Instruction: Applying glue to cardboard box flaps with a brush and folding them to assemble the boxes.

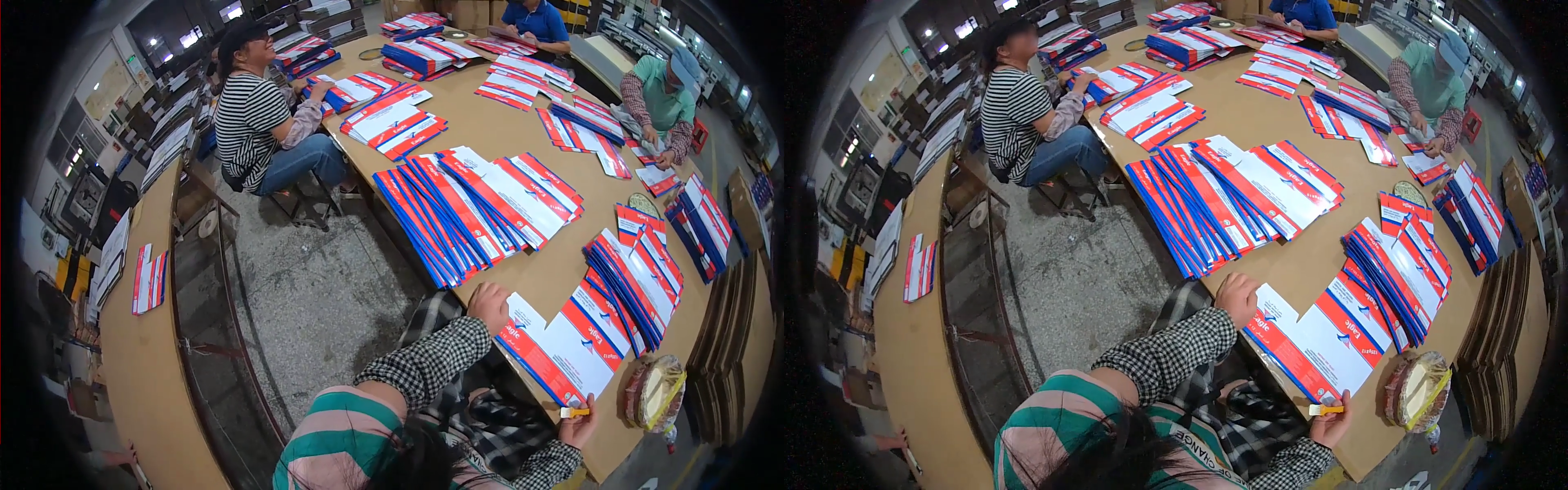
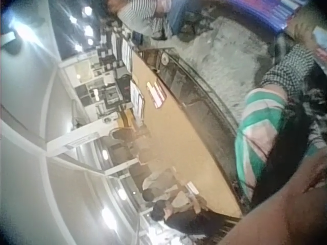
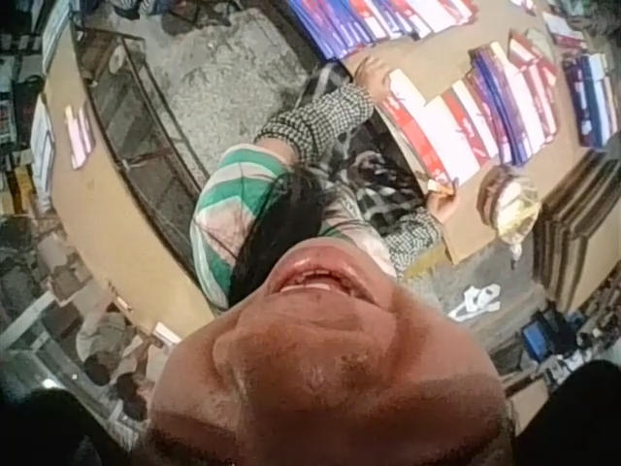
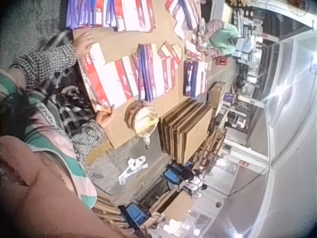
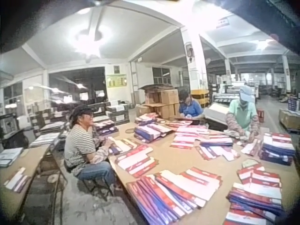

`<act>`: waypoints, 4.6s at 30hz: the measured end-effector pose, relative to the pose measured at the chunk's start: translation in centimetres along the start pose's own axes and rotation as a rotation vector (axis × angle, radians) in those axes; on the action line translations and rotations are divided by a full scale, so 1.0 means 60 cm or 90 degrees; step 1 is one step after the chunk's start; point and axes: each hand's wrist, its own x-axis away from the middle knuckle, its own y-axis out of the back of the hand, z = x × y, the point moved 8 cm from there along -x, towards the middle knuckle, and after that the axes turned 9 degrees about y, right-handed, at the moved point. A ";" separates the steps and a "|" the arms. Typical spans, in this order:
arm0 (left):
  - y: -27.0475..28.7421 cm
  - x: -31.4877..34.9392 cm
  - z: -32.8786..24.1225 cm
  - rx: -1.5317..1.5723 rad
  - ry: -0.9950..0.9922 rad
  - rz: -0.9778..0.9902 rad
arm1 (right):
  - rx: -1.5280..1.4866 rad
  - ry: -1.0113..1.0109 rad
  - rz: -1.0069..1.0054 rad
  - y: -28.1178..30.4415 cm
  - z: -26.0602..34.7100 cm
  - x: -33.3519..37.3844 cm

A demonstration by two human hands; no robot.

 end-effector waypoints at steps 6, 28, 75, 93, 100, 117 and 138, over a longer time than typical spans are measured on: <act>-0.011 -0.008 -0.003 0.020 0.003 0.108 | -0.090 -0.042 -0.011 -0.014 0.002 0.013; -0.019 0.026 -0.070 -0.100 -0.002 0.181 | -0.156 -0.104 0.019 -0.063 0.044 0.039; -0.389 -0.161 -0.291 -0.353 -0.481 0.340 | -0.144 -0.030 0.127 -0.050 0.038 0.023; -0.092 -0.153 -0.284 0.051 -0.368 0.058 | -0.190 0.035 0.169 -0.054 0.065 0.061; -0.024 0.068 -0.206 -0.003 -0.415 0.303 | -0.123 0.081 0.200 -0.046 0.112 0.115; -0.080 0.047 -0.124 -0.107 -0.063 0.633 | -0.141 -0.051 0.067 -0.111 -0.030 0.012; -0.145 0.018 -0.105 -0.069 -0.003 0.616 | -0.128 -0.073 0.056 -0.110 -0.034 0.011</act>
